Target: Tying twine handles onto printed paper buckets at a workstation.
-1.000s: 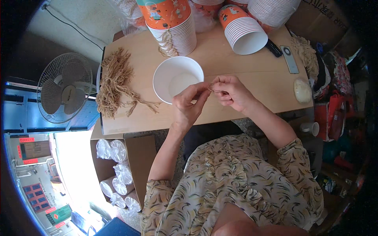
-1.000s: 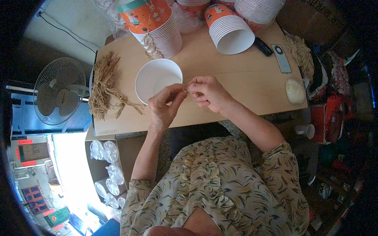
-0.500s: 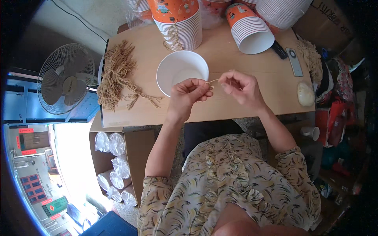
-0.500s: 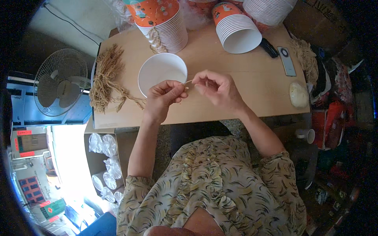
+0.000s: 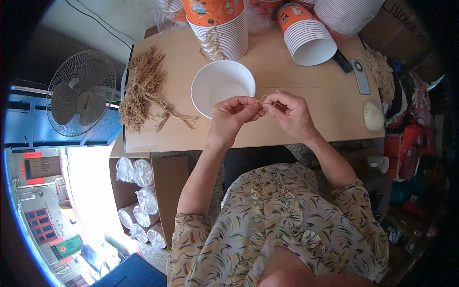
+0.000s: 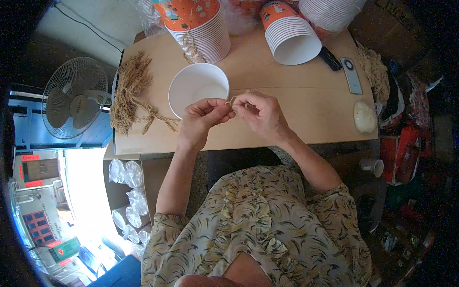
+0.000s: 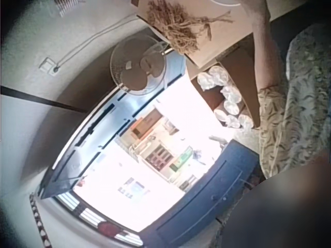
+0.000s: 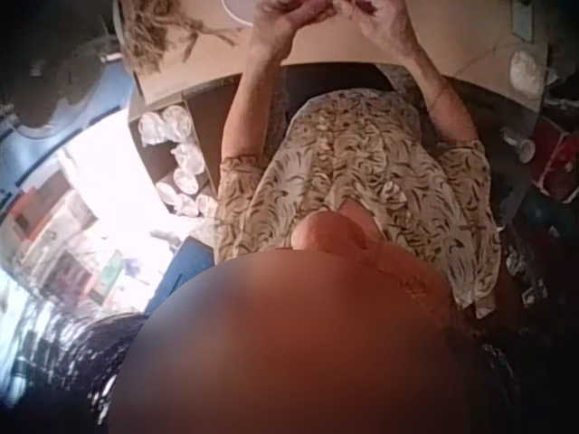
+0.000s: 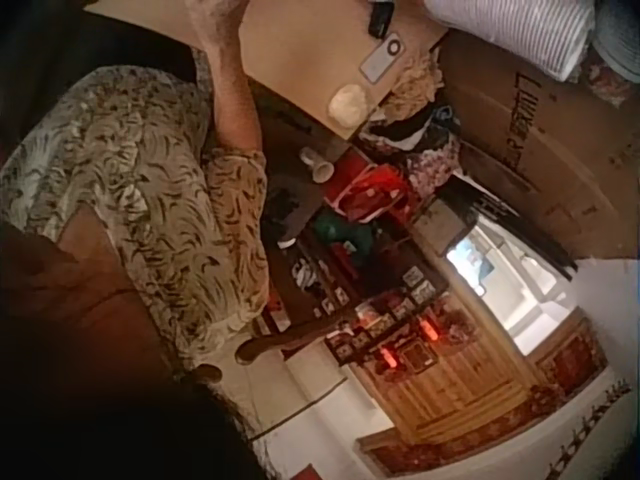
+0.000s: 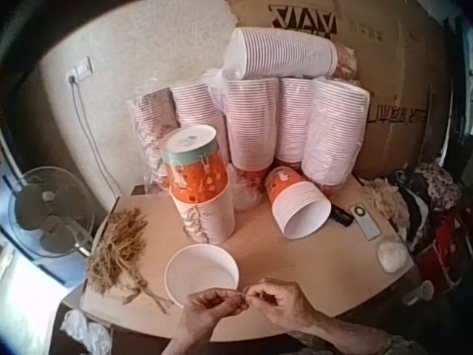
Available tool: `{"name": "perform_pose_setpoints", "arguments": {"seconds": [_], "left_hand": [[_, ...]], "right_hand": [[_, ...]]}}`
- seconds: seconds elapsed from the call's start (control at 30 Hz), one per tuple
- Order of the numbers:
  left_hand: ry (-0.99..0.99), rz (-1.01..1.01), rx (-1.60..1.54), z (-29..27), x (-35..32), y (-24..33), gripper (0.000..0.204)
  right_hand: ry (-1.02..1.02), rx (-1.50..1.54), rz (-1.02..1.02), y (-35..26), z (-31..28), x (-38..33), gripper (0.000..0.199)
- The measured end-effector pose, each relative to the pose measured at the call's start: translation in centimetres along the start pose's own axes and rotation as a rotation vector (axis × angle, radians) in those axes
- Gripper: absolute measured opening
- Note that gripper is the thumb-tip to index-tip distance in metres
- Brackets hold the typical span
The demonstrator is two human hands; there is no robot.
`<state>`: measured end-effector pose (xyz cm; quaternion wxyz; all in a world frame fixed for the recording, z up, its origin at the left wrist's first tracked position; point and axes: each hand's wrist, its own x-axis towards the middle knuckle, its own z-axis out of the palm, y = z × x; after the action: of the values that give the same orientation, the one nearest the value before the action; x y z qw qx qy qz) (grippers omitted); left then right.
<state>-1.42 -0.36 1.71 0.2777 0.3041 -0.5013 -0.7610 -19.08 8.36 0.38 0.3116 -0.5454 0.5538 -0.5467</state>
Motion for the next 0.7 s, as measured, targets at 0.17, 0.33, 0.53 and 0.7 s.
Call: {"name": "perform_pose_setpoints", "arguments": {"seconds": [0.17, 0.33, 0.53, 0.7], "left_hand": [[0.011, 0.02, 0.031, 0.1, 0.0, 0.2, 0.016], [0.071, 0.053, 0.067, 0.9, -0.1, 0.0, 0.015], [0.084, 0.108, 0.162, 1.3, -0.3, -0.5, 0.014], [0.053, 0.117, 0.19, 1.1, -0.6, -0.8, 0.016]], "right_hand": [[-0.048, 0.177, 0.139, -0.6, -0.1, 0.1, 0.01], [-0.09, 0.271, 0.187, -0.5, -0.3, 0.2, 0.013], [-0.062, 0.547, 0.424, -0.2, -0.4, 0.2, 0.013], [-0.033, 0.637, 0.495, -0.1, -0.3, -0.1, 0.015]]}}
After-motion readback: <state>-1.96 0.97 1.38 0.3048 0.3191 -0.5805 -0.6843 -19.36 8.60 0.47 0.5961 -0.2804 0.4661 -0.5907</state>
